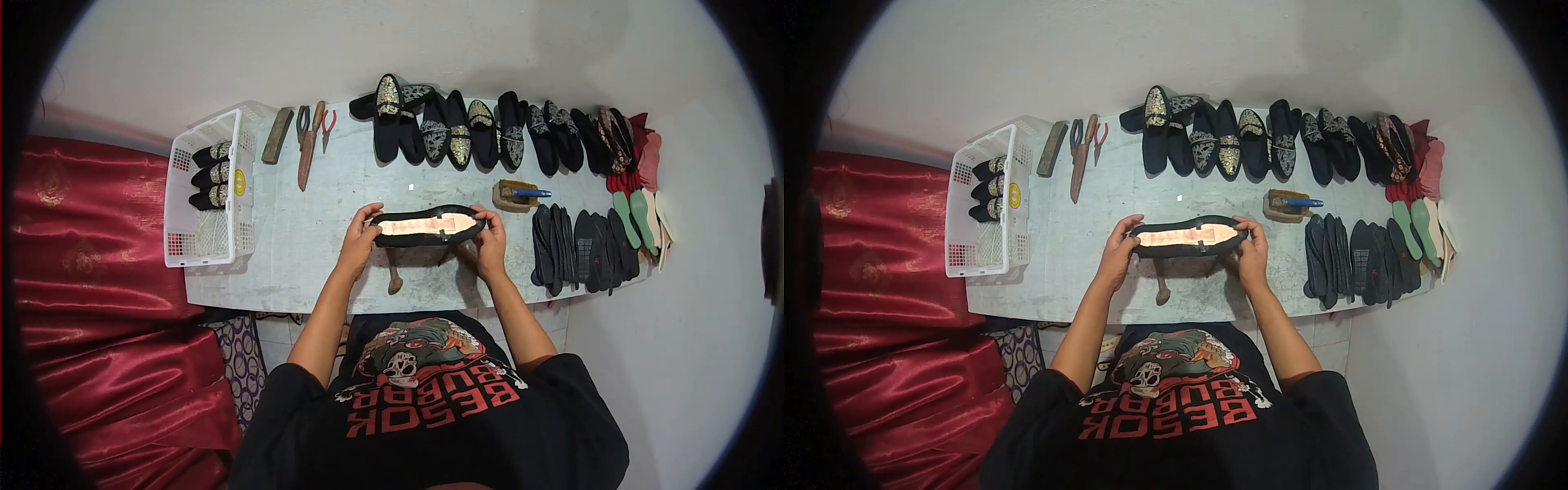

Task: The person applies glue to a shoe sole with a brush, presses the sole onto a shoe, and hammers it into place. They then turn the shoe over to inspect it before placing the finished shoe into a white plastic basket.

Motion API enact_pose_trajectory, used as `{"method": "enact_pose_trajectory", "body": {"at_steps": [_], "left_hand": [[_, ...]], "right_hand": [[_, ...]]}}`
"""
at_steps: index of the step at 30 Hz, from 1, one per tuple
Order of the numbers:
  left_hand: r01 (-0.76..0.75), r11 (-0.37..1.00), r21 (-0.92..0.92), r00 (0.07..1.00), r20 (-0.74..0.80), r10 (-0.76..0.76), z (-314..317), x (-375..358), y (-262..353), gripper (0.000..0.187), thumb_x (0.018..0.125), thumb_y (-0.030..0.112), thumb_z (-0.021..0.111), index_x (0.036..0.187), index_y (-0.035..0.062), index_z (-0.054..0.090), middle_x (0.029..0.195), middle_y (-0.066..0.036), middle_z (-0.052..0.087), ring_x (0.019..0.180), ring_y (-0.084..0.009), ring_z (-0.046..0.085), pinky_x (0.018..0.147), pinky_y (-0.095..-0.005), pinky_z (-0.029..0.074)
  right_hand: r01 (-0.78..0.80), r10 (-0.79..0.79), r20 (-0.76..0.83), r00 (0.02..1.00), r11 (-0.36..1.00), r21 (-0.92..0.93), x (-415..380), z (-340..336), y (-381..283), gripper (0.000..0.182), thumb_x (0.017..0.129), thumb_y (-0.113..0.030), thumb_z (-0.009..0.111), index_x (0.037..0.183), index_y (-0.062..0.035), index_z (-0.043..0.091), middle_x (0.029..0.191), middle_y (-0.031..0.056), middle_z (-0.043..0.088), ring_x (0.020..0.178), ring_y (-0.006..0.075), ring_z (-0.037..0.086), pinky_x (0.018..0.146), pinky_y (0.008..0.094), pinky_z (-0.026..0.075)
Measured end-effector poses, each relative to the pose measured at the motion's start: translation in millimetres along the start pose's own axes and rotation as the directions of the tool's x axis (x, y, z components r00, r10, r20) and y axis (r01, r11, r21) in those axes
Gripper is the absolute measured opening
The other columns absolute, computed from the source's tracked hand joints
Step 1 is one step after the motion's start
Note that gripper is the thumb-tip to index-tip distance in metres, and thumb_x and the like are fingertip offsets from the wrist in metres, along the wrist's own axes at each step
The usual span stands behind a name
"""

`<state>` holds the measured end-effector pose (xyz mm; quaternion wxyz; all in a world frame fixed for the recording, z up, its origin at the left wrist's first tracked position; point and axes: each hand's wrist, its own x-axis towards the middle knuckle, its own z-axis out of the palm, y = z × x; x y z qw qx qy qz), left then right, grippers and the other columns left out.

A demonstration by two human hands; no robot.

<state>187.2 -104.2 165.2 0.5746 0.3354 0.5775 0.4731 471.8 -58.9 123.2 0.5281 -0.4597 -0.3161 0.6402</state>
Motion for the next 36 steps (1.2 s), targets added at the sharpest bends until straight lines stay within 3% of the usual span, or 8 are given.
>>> {"method": "enact_pose_trajectory", "body": {"at_steps": [3,6,7,12,16,18,27,36], "left_hand": [[0.046,0.983,-0.177,0.999,-0.006,-0.048,-23.2,-2.1,-9.4,0.056,0.088,0.005,0.051,0.144,0.0024,0.053,0.137,-0.015,0.052,0.127,-0.0202,0.050,0.112,-0.0320,0.039],[0.012,0.982,-0.187,0.994,-0.108,-0.032,-65.7,2.5,-25.8,0.057,0.086,0.003,0.051,0.143,0.0022,0.053,0.137,-0.015,0.051,0.122,-0.0205,0.053,0.109,-0.0323,0.041],[-0.003,0.990,-0.138,0.985,-0.171,-0.021,-76.9,4.8,-23.8,0.058,0.085,0.003,0.052,0.144,0.0022,0.052,0.137,-0.015,0.050,0.120,-0.0205,0.054,0.107,-0.0323,0.043],[-0.020,0.966,-0.257,1.000,-0.022,0.015,-106.5,16.6,-44.3,0.065,0.082,-0.004,0.054,0.146,0.0053,0.049,0.135,-0.010,0.048,0.105,-0.0135,0.056,0.094,-0.0265,0.048],[0.015,0.915,-0.402,1.000,0.007,-0.014,-116.8,21.3,-50.4,0.062,0.085,-0.002,0.054,0.146,0.0063,0.049,0.133,-0.008,0.050,0.107,-0.0150,0.056,0.097,-0.0281,0.046],[0.026,0.919,-0.392,0.999,0.034,-0.013,-120.5,21.9,-59.8,0.061,0.085,-0.001,0.054,0.145,0.0064,0.050,0.133,-0.008,0.050,0.108,-0.0154,0.055,0.097,-0.0282,0.046],[0.024,0.878,-0.479,0.995,0.094,0.023,-135.9,36.7,-82.2,0.063,0.080,-0.002,0.051,0.143,0.0037,0.047,0.130,-0.010,0.049,0.115,-0.0197,0.054,0.100,-0.0329,0.048],[-0.006,0.894,-0.448,0.996,0.082,0.047,-133.5,50.3,-101.0,0.064,0.080,-0.002,0.049,0.144,0.0025,0.046,0.132,-0.011,0.047,0.116,-0.0217,0.056,0.100,-0.0339,0.051]], "right_hand": [[-0.042,0.043,0.033,0.999,0.998,-0.040,-6.4,7.5,7.4,0.035,0.083,0.006,0.047,0.112,-0.0079,0.058,0.140,0.0123,0.057,0.120,0.0205,0.058,0.095,0.0277,0.050],[0.123,-0.030,0.229,0.973,0.907,-0.402,-7.5,16.7,32.4,0.037,0.083,0.010,0.047,0.114,-0.0067,0.057,0.136,0.0133,0.060,0.102,0.0150,0.062,0.073,0.0256,0.053],[-0.046,0.129,0.215,0.968,0.934,-0.354,-13.8,30.7,32.9,0.043,0.080,0.014,0.048,0.117,-0.0064,0.054,0.135,0.0128,0.057,0.093,0.0131,0.063,0.071,0.0263,0.054],[-0.012,0.068,0.141,0.988,0.932,-0.362,-29.3,70.4,33.7,0.053,0.078,0.019,0.048,0.123,-0.0081,0.046,0.130,0.0081,0.050,0.093,0.0139,0.063,0.074,0.0263,0.055],[-0.021,0.052,0.081,0.995,0.939,-0.344,-35.1,77.9,33.7,0.048,0.081,0.016,0.049,0.122,-0.0082,0.048,0.129,0.0072,0.051,0.099,0.0153,0.062,0.079,0.0288,0.057],[-0.133,0.141,0.071,0.987,0.985,-0.113,-35.6,76.2,37.8,0.042,0.085,0.010,0.049,0.123,-0.0086,0.050,0.128,0.0068,0.052,0.104,0.0159,0.061,0.084,0.0311,0.057],[0.069,-0.076,-0.008,0.997,0.946,-0.316,-38.1,104.0,56.1,0.034,0.096,0.003,0.050,0.128,-0.0096,0.052,0.128,0.0069,0.053,0.101,0.0150,0.060,0.086,0.0298,0.055],[-0.067,0.045,-0.094,0.995,0.968,-0.242,-55.3,106.8,43.8,0.033,0.104,-0.004,0.053,0.135,-0.0133,0.055,0.136,0.0027,0.054,0.111,0.0142,0.059,0.086,0.0305,0.056]]}}
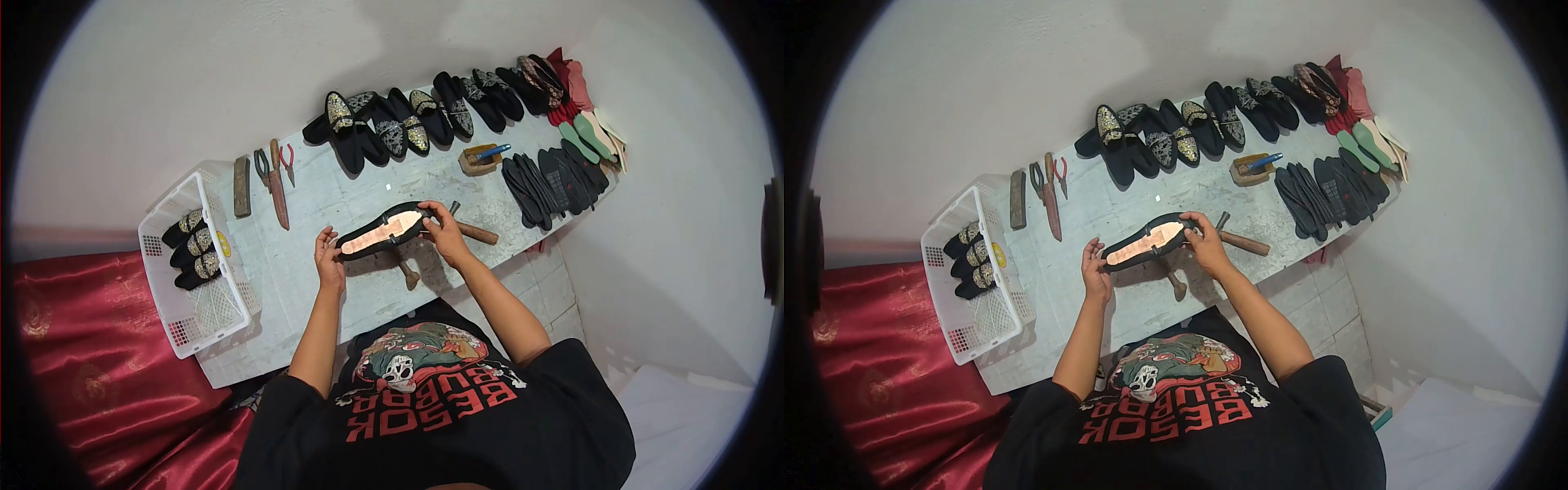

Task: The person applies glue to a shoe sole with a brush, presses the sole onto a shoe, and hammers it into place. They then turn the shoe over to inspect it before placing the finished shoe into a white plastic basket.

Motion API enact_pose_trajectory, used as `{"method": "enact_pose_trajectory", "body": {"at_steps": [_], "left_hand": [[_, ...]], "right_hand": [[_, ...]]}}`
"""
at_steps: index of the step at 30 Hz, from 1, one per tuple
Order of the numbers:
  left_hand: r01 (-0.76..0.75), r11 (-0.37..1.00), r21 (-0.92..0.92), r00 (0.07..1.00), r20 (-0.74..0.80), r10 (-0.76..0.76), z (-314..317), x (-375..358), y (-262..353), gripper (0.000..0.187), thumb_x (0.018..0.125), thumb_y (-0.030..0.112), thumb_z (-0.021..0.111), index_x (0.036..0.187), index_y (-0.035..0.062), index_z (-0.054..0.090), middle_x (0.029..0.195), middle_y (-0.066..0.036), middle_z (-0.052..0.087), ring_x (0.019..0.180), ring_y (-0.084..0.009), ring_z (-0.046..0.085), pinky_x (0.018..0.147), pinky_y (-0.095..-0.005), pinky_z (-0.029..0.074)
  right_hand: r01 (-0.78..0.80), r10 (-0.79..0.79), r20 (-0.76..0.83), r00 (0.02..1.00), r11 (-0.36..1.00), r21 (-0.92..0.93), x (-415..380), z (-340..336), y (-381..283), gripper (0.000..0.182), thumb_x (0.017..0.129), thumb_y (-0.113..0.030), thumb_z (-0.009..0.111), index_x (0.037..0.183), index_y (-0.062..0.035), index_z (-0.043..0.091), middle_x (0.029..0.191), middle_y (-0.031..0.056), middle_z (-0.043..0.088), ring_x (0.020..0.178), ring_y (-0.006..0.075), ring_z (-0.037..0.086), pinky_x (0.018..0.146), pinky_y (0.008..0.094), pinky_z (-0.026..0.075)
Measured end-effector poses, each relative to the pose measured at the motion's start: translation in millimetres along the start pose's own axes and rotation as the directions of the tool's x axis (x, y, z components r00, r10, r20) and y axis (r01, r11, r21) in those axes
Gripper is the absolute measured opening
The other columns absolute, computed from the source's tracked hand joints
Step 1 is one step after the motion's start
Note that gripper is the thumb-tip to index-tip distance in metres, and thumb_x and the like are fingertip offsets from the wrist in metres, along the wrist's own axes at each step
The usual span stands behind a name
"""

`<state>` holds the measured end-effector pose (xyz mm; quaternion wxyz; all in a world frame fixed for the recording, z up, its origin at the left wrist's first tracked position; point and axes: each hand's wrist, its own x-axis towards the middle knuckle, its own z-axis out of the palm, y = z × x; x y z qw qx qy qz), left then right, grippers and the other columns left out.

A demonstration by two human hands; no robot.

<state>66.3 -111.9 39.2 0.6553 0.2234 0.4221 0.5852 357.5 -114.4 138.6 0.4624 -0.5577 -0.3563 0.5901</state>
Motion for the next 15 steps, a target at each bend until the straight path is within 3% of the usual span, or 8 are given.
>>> {"method": "enact_pose_trajectory", "body": {"at_steps": [5,9,11,12,13,14,15], "left_hand": [[0.014,1.000,-0.028,0.999,0.031,-0.014,1.9,-6.6,5.9,0.064,0.080,-0.001,0.048,0.144,0.0017,0.046,0.133,-0.011,0.047,0.118,-0.0222,0.055,0.105,-0.0334,0.048],[0.025,0.997,0.076,1.000,0.010,-0.026,-9.4,-13.2,5.8,0.054,0.091,0.010,0.051,0.144,0.0029,0.046,0.130,-0.010,0.050,0.120,-0.0209,0.054,0.103,-0.0318,0.046],[0.058,0.990,-0.125,0.996,-0.063,-0.067,-2.9,-25.6,12.9,0.052,0.095,0.015,0.052,0.146,0.0037,0.046,0.131,-0.009,0.050,0.118,-0.0202,0.054,0.100,-0.0323,0.046],[0.047,0.991,-0.124,0.985,-0.159,-0.067,1.2,-31.2,11.4,0.039,0.099,0.021,0.051,0.134,0.0039,0.055,0.117,-0.007,0.054,0.104,-0.0192,0.057,0.093,-0.0339,0.048],[0.047,0.992,-0.118,0.985,-0.160,-0.066,-12.3,-32.9,0.4,0.039,0.099,0.021,0.051,0.134,0.0039,0.055,0.117,-0.007,0.054,0.104,-0.0192,0.057,0.093,-0.0339,0.048],[0.079,0.996,-0.050,0.976,-0.199,-0.087,-26.6,-36.0,-9.6,0.029,0.100,0.022,0.050,0.122,0.0036,0.058,0.106,-0.006,0.055,0.093,-0.0178,0.055,0.085,-0.0328,0.047],[0.112,0.994,0.018,0.965,-0.241,-0.104,-38.3,-44.6,-18.9,0.024,0.101,0.022,0.050,0.111,0.0034,0.061,0.095,-0.004,0.056,0.082,-0.0163,0.053,0.076,-0.0318,0.046]], "right_hand": [[0.024,-0.025,-0.019,1.000,0.999,-0.045,-3.2,7.1,0.5,0.033,0.104,-0.002,0.051,0.135,-0.0121,0.054,0.133,0.0041,0.055,0.108,0.0141,0.061,0.090,0.0294,0.055],[0.133,-0.134,-0.039,0.990,0.991,-0.027,-2.6,13.7,5.5,0.035,0.104,0.000,0.049,0.137,-0.0115,0.049,0.129,0.0053,0.056,0.105,0.0127,0.062,0.091,0.0291,0.054],[0.167,-0.169,-0.031,0.985,0.984,-0.052,0.3,11.8,10.4,0.037,0.104,0.001,0.049,0.138,-0.0115,0.047,0.128,0.0054,0.056,0.105,0.0122,0.062,0.092,0.0291,0.053],[0.136,-0.136,-0.019,0.990,0.991,-0.015,1.4,9.6,12.3,0.035,0.103,0.001,0.050,0.136,-0.0106,0.051,0.130,0.0063,0.056,0.105,0.0132,0.062,0.092,0.0284,0.053],[0.103,-0.103,-0.007,0.995,0.994,0.022,0.8,7.8,11.6,0.033,0.102,0.001,0.052,0.134,-0.0098,0.055,0.131,0.0071,0.055,0.105,0.0143,0.063,0.093,0.0278,0.053],[0.100,-0.100,-0.007,0.995,0.995,0.027,-0.3,4.5,11.0,0.033,0.102,0.001,0.052,0.134,-0.0098,0.055,0.131,0.0071,0.055,0.105,0.0143,0.063,0.093,0.0278,0.053],[0.120,-0.120,-0.012,0.993,0.992,-0.049,-3.0,1.8,5.6,0.031,0.101,0.001,0.054,0.129,-0.0089,0.060,0.134,0.0082,0.055,0.107,0.0159,0.063,0.094,0.0280,0.052]]}}
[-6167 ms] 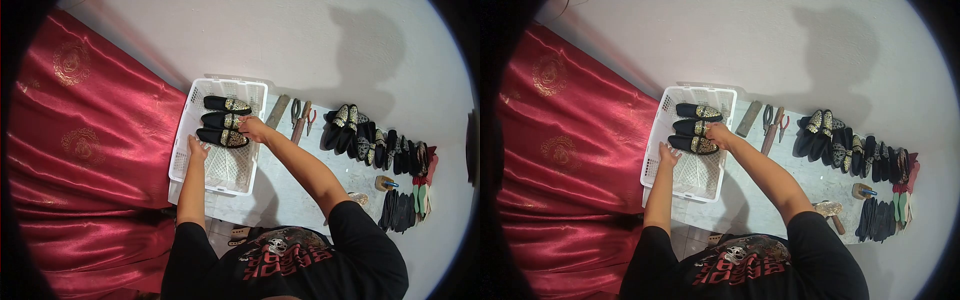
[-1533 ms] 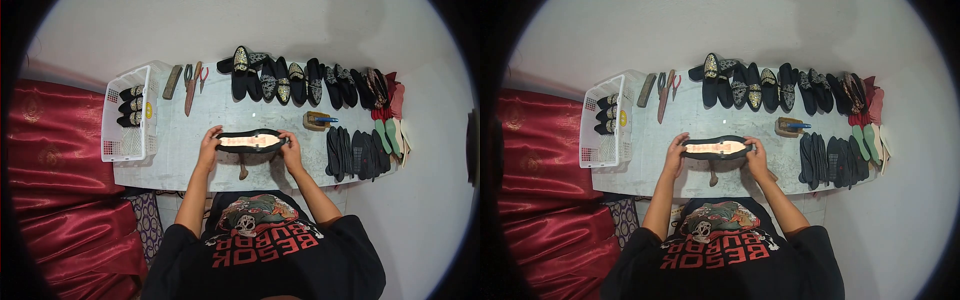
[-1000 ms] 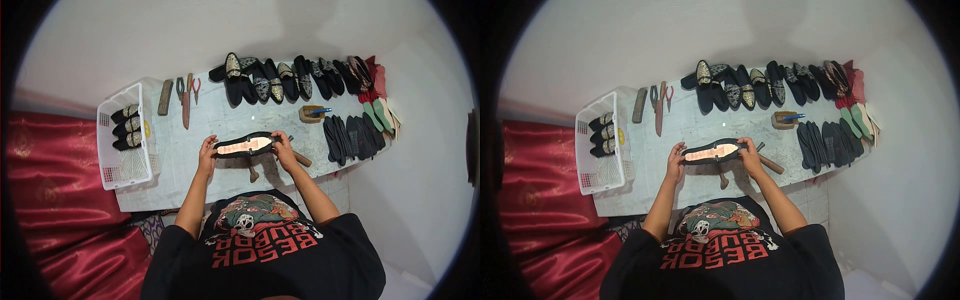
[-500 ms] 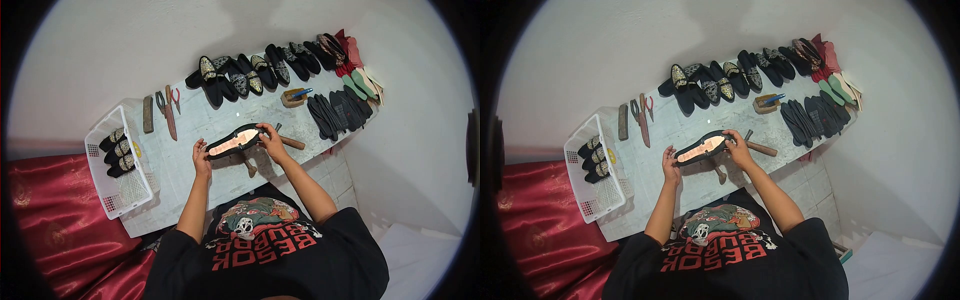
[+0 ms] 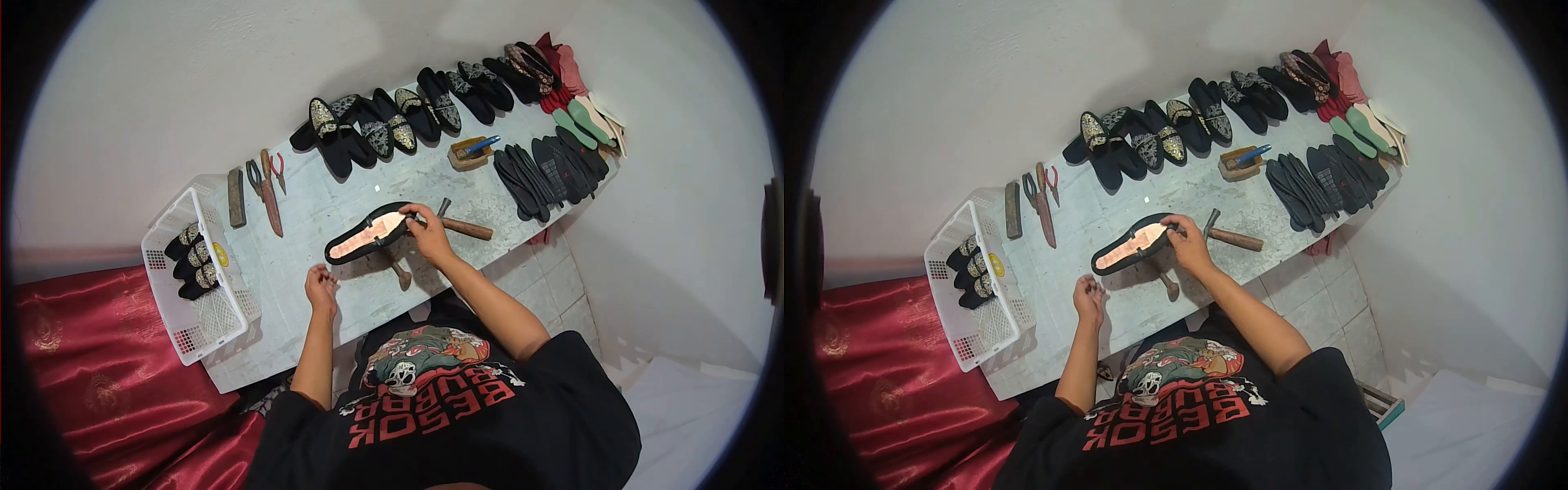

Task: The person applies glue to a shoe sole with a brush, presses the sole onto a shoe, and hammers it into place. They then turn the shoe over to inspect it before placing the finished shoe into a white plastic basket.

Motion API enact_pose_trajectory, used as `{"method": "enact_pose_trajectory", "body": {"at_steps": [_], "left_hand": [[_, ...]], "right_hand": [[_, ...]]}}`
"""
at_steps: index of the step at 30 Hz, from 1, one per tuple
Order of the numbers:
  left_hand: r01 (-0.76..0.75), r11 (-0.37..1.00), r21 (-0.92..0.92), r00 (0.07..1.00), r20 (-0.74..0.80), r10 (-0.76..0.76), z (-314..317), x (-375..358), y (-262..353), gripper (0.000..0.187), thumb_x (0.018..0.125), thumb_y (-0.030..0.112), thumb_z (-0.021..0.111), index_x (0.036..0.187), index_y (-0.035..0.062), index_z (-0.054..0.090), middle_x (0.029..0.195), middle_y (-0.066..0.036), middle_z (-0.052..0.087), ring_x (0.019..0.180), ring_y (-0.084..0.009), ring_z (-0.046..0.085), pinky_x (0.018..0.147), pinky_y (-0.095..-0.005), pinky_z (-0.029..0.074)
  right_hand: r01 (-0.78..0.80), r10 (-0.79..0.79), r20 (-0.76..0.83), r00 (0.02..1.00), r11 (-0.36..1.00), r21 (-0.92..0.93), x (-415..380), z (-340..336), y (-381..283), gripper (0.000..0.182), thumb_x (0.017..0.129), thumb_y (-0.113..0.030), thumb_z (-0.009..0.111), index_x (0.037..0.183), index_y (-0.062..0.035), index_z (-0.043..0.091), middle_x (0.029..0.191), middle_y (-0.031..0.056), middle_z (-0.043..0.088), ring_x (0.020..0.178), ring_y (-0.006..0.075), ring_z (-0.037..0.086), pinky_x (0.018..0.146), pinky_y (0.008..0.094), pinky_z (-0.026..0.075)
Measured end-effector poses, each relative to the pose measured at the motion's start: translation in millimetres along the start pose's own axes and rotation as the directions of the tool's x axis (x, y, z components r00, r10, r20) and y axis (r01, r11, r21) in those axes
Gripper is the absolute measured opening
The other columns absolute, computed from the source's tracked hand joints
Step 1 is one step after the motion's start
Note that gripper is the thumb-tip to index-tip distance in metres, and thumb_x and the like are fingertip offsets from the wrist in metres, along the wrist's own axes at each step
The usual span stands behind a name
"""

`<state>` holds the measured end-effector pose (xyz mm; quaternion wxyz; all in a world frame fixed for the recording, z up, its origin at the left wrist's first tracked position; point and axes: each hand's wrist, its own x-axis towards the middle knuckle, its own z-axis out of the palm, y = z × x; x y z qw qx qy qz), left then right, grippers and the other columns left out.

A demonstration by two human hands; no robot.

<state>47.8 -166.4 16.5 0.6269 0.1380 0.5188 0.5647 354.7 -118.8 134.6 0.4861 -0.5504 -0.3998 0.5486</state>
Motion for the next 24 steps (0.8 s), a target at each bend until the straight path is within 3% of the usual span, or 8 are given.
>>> {"method": "enact_pose_trajectory", "body": {"at_steps": [2,6,10,12,16,18,20,24], "left_hand": [[-0.051,0.999,0.018,0.998,0.044,0.050,-0.7,-24.0,-10.9,0.023,0.102,0.020,0.048,0.095,0.0024,0.061,0.078,-0.004,0.052,0.072,-0.0161,0.050,0.070,-0.0314,0.046],[-0.015,0.967,0.253,0.962,0.267,-0.055,29.2,-81.1,-24.4,0.022,0.100,0.014,0.046,0.091,0.0008,0.061,0.075,-0.005,0.054,0.073,-0.0173,0.056,0.073,-0.0315,0.049],[0.028,0.900,0.434,0.890,0.400,-0.220,108.4,-102.2,-50.7,0.021,0.099,0.011,0.046,0.092,-0.0007,0.062,0.078,-0.006,0.058,0.079,-0.0188,0.062,0.080,-0.0322,0.052],[0.062,0.917,0.394,0.857,0.449,-0.251,145.6,-91.4,-78.7,0.019,0.100,0.008,0.046,0.096,-0.0002,0.062,0.081,-0.006,0.059,0.082,-0.0188,0.062,0.083,-0.0316,0.052],[0.023,0.858,0.514,0.731,0.576,-0.365,254.7,-77.3,-114.6,0.016,0.098,0.008,0.046,0.097,0.0001,0.060,0.083,-0.006,0.058,0.085,-0.0179,0.063,0.083,-0.0318,0.050],[0.003,0.844,0.536,0.681,0.617,-0.394,294.3,-63.7,-141.2,0.019,0.103,0.013,0.048,0.106,-0.0002,0.062,0.088,-0.006,0.061,0.088,-0.0168,0.063,0.086,-0.0331,0.052],[0.130,0.856,0.500,0.621,0.632,-0.463,347.6,-58.2,-160.0,0.030,0.107,0.020,0.051,0.126,0.0005,0.061,0.105,-0.007,0.066,0.100,-0.0166,0.065,0.092,-0.0351,0.053],[0.126,0.824,0.552,0.557,0.648,-0.519,438.8,-38.1,-193.8,0.045,0.109,0.026,0.052,0.147,0.0032,0.051,0.129,-0.008,0.065,0.116,-0.0179,0.063,0.102,-0.0364,0.051]], "right_hand": [[0.031,-0.031,0.002,1.000,0.997,-0.068,2.4,-10.0,-5.4,0.028,0.099,0.001,0.056,0.124,-0.0081,0.065,0.136,0.0092,0.054,0.108,0.0175,0.064,0.095,0.0282,0.051],[0.198,-0.202,-0.034,0.979,0.975,-0.102,-1.7,-47.4,5.2,0.029,0.093,0.001,0.063,0.120,-0.0083,0.069,0.134,0.0086,0.054,0.112,0.0196,0.061,0.096,0.0328,0.050],[0.074,-0.073,0.037,0.997,0.997,-0.036,-6.2,-118.0,29.3,0.032,0.093,0.000,0.063,0.124,-0.0076,0.065,0.127,0.0062,0.057,0.100,0.0163,0.060,0.089,0.0290,0.050],[-0.153,0.153,0.011,0.988,0.988,-0.003,-5.9,-159.8,33.3,0.030,0.092,0.001,0.063,0.121,-0.0054,0.066,0.123,0.0054,0.059,0.093,0.0154,0.061,0.087,0.0283,0.049],[-0.121,0.115,-0.055,0.992,0.984,-0.133,1.4,-251.7,60.7,0.024,0.091,-0.001,0.062,0.113,-0.0050,0.069,0.114,0.0061,0.062,0.081,0.0142,0.061,0.077,0.0307,0.050],[-0.215,0.178,-0.161,0.971,0.943,-0.254,2.8,-290.1,46.3,0.023,0.090,0.000,0.061,0.110,-0.0070,0.071,0.103,0.0056,0.064,0.085,0.0150,0.061,0.078,0.0316,0.050],[-0.048,-0.038,-0.219,0.975,0.926,-0.375,14.3,-328.6,42.5,0.020,0.089,0.000,0.063,0.105,-0.0073,0.072,0.102,0.0083,0.066,0.086,0.0183,0.063,0.078,0.0320,0.050],[0.033,-0.279,-0.313,0.908,0.791,-0.611,48.9,-409.4,35.8,0.020,0.086,0.000,0.068,0.104,-0.0071,0.072,0.108,0.0116,0.067,0.097,0.0287,0.064,0.088,0.0388,0.050]]}}
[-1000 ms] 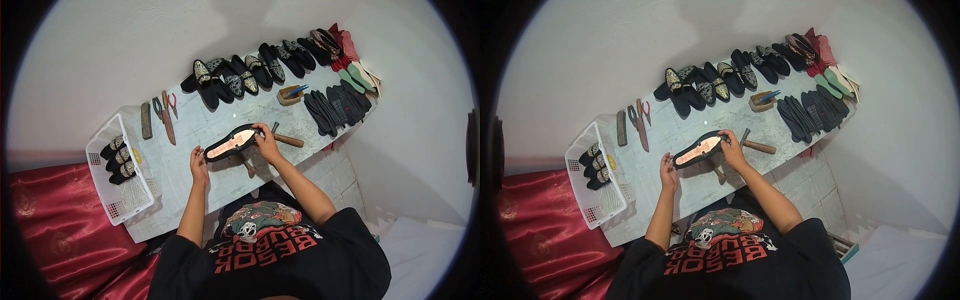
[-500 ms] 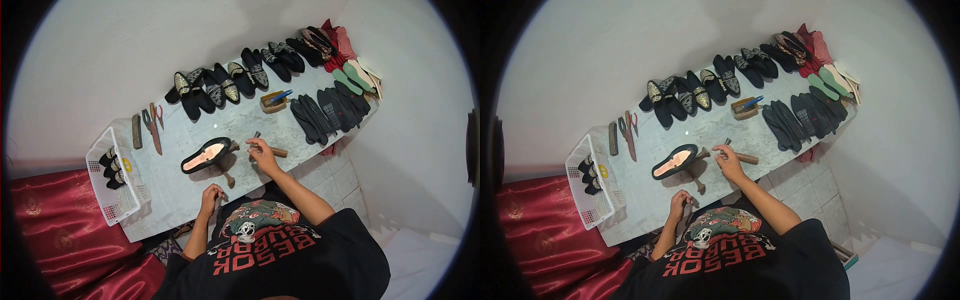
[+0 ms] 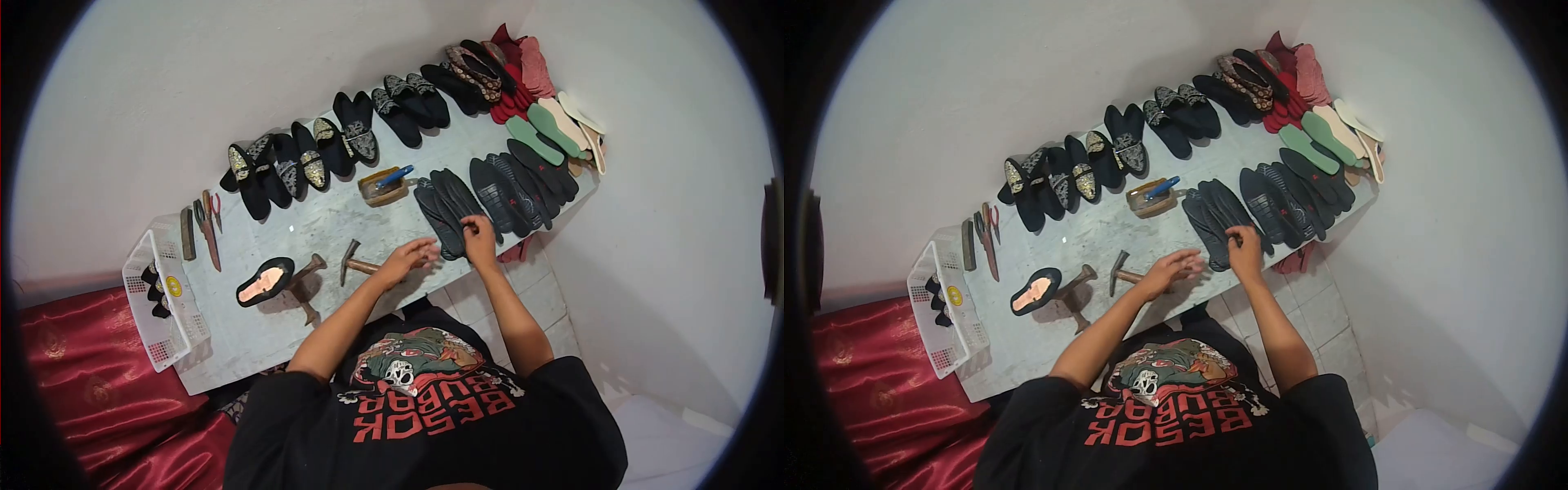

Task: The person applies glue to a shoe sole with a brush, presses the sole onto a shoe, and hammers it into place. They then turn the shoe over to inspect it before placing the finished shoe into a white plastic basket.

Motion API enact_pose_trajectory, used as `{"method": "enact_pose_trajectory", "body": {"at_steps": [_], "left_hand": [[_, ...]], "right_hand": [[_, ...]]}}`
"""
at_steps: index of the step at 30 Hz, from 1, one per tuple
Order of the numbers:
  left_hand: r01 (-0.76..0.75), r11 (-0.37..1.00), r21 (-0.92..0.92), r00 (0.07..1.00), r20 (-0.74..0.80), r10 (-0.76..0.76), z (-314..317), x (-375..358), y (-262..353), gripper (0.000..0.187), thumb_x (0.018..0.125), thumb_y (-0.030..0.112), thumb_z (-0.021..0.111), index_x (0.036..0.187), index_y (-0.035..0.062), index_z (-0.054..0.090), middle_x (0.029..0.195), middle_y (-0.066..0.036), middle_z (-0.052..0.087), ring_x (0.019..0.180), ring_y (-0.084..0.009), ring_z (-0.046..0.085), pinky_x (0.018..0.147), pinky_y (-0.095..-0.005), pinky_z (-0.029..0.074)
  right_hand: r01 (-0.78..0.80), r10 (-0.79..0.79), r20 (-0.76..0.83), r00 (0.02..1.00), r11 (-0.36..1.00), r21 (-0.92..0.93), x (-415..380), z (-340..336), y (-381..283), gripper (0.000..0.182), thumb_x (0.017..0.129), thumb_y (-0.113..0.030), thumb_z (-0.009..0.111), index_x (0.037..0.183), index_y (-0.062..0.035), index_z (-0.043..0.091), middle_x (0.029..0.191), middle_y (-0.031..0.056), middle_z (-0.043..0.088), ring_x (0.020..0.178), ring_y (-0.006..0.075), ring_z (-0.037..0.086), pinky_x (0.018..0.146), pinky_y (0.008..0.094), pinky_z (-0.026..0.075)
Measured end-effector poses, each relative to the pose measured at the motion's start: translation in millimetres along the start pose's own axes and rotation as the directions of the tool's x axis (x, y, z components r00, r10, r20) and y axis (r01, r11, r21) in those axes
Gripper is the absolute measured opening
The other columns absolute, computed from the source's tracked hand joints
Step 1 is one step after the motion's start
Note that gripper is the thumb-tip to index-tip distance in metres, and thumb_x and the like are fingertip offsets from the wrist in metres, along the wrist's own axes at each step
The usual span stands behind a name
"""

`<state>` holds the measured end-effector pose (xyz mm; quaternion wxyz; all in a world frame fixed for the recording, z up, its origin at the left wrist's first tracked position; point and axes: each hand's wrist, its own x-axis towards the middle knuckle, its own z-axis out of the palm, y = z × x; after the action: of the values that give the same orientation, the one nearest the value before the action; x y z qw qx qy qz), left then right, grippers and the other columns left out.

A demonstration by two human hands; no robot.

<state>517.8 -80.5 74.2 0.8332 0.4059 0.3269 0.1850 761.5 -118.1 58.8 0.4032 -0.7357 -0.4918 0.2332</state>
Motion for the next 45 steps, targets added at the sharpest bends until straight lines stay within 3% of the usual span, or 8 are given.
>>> {"method": "enact_pose_trajectory", "body": {"at_steps": [8,12,18,27,36,38,41,45], "left_hand": [[0.089,0.982,-0.167,0.994,-0.044,-0.098,40.7,125.1,20.3,0.083,0.103,0.037,0.062,0.165,0.0026,0.018,0.158,-0.010,0.046,0.139,-0.0224,0.050,0.116,-0.0380,0.038],[0.145,0.951,-0.273,0.988,-0.015,-0.155,41.0,141.6,16.6,0.092,0.101,0.038,0.065,0.166,0.0039,0.008,0.166,-0.010,0.034,0.146,-0.0244,0.041,0.120,-0.0448,0.031],[0.154,0.970,-0.190,0.988,0.006,-0.156,42.1,140.0,13.1,0.092,0.104,0.041,0.059,0.166,0.0034,0.002,0.170,-0.010,0.026,0.151,-0.0253,0.035,0.121,-0.0457,0.029],[0.177,0.977,-0.117,0.981,-0.059,-0.185,56.8,140.9,7.0,0.091,0.103,0.044,0.059,0.166,0.0059,0.006,0.169,-0.008,0.029,0.148,-0.0219,0.037,0.117,-0.0486,0.032],[0.152,0.971,-0.184,0.985,-0.057,-0.165,50.0,140.7,12.3,0.091,0.101,0.037,0.059,0.166,0.0043,0.005,0.172,-0.009,0.022,0.150,-0.0239,0.035,0.120,-0.0544,0.027],[0.153,0.974,-0.169,0.985,-0.056,-0.165,50.0,144.2,9.6,0.090,0.101,0.037,0.060,0.166,0.0055,0.007,0.172,-0.008,0.024,0.151,-0.0239,0.034,0.119,-0.0547,0.028],[0.130,0.986,-0.108,0.987,-0.078,-0.138,57.8,145.2,8.7,0.090,0.100,0.036,0.060,0.167,0.0065,0.009,0.172,-0.008,0.024,0.152,-0.0244,0.032,0.119,-0.0549,0.029],[0.114,0.993,-0.038,0.989,-0.086,-0.116,59.1,140.4,9.3,0.089,0.099,0.033,0.059,0.167,0.0075,0.007,0.173,-0.008,0.019,0.152,-0.0243,0.032,0.121,-0.0553,0.026]], "right_hand": [[-0.168,0.212,0.083,0.974,0.915,-0.368,43.8,-36.4,26.8,0.033,0.088,-0.010,0.073,0.121,-0.0119,0.072,0.129,0.0142,0.066,0.122,0.0380,0.060,0.106,0.0443,0.045],[-0.065,0.096,0.146,0.985,0.977,-0.202,53.6,-37.5,57.9,0.031,0.088,-0.010,0.075,0.119,-0.0087,0.074,0.121,0.0159,0.072,0.112,0.0349,0.068,0.099,0.0390,0.051],[-0.231,0.195,0.272,0.942,0.967,0.105,61.7,-51.5,77.1,0.030,0.087,-0.014,0.079,0.116,-0.0064,0.076,0.117,0.0133,0.073,0.107,0.0261,0.069,0.092,0.0335,0.052],[-0.119,0.092,0.307,0.947,0.991,0.068,57.8,-63.8,65.6,0.029,0.085,-0.014,0.082,0.113,-0.0057,0.077,0.113,0.0111,0.072,0.104,0.0249,0.069,0.089,0.0347,0.053],[0.135,-0.086,0.389,0.917,0.986,-0.101,68.8,-64.3,54.7,0.028,0.095,-0.015,0.070,0.120,-0.0028,0.069,0.117,0.0182,0.070,0.105,0.0371,0.069,0.088,0.0431,0.055],[0.342,-0.264,0.348,0.900,0.921,-0.185,67.3,-59.7,58.7,0.024,0.097,-0.012,0.064,0.119,-0.0036,0.066,0.117,0.0190,0.070,0.106,0.0402,0.068,0.088,0.0468,0.054],[0.191,-0.100,0.306,0.947,0.940,-0.283,62.1,-55.8,49.1,0.019,0.096,-0.004,0.059,0.114,-0.0004,0.063,0.115,0.0215,0.069,0.107,0.0440,0.066,0.091,0.0474,0.053],[0.223,-0.137,0.261,0.956,0.915,-0.335,70.8,-64.1,57.8,0.019,0.093,-0.003,0.056,0.111,-0.0031,0.062,0.116,0.0210,0.069,0.104,0.0440,0.066,0.089,0.0509,0.053]]}}
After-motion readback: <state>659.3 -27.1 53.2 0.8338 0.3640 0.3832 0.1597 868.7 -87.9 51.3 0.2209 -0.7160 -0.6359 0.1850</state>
